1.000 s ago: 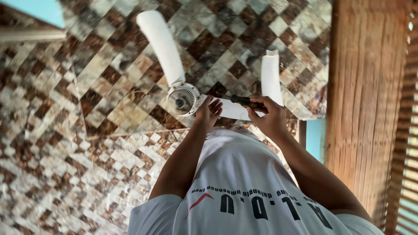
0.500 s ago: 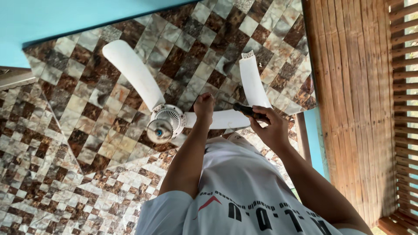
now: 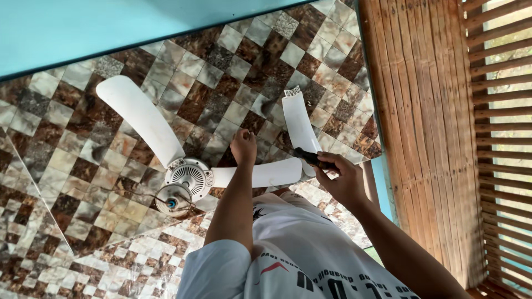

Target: The person uses a screwdriver to remove the screws securing the blades of a ceiling fan. They detach each blade one by one and set them aside on the tiled ceiling surface. The video shows the removal of three blades, leaving the fan motor housing exposed.

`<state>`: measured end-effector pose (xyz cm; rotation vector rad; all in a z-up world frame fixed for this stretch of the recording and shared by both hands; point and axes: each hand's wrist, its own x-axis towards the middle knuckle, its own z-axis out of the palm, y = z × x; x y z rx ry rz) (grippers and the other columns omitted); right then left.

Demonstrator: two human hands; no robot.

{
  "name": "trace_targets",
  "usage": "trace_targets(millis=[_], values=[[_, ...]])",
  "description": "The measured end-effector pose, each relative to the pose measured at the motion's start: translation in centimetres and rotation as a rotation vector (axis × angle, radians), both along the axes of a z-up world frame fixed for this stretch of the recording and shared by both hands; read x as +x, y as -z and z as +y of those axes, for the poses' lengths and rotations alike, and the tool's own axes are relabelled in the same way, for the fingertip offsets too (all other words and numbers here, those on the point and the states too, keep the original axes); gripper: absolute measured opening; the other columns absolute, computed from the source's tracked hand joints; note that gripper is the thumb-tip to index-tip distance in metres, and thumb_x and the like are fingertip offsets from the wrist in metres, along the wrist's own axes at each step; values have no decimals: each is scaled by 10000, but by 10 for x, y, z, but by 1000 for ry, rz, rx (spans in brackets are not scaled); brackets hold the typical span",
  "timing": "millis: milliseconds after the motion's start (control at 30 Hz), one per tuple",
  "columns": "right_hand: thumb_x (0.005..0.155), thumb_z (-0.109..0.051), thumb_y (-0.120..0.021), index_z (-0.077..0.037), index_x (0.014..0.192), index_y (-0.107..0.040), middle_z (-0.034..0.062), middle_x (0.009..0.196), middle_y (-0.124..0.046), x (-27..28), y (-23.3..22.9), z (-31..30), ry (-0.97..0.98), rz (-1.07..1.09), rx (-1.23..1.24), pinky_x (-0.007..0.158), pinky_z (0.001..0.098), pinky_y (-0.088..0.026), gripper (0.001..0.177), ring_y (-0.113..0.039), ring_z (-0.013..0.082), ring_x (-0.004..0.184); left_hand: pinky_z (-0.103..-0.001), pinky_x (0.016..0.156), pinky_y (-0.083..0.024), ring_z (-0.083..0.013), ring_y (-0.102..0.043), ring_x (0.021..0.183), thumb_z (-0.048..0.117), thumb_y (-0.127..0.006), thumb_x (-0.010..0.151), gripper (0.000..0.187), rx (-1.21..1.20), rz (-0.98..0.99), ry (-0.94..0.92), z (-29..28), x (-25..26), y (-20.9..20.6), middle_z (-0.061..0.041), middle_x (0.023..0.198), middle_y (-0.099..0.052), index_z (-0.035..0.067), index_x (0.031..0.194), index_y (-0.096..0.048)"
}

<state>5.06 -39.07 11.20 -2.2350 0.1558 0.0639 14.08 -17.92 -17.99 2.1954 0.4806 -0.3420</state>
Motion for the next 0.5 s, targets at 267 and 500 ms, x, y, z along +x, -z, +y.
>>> trace_targets(millis=[267, 500], values=[[890, -49, -792, 10, 1184, -671, 146, 1176, -740, 6, 27, 8, -96, 2, 98, 902, 298, -600, 323, -751, 191, 1068, -402, 764, -571, -254, -708, 847, 220, -707, 952, 140, -112, -125, -75, 25, -85, -35, -81, 913, -744, 100, 1022, -725], [890, -99, -822, 12, 1136, -680, 124, 1025, -778, 14, 53, 81, -223, 49, 220, 813, 277, -634, 305, -773, 167, 940, -387, 798, -578, -264, -728, 858, 218, -708, 870, 396, -374, 146, -216, 78, -156, -80, -141, 942, -762, 78, 1238, -673]])
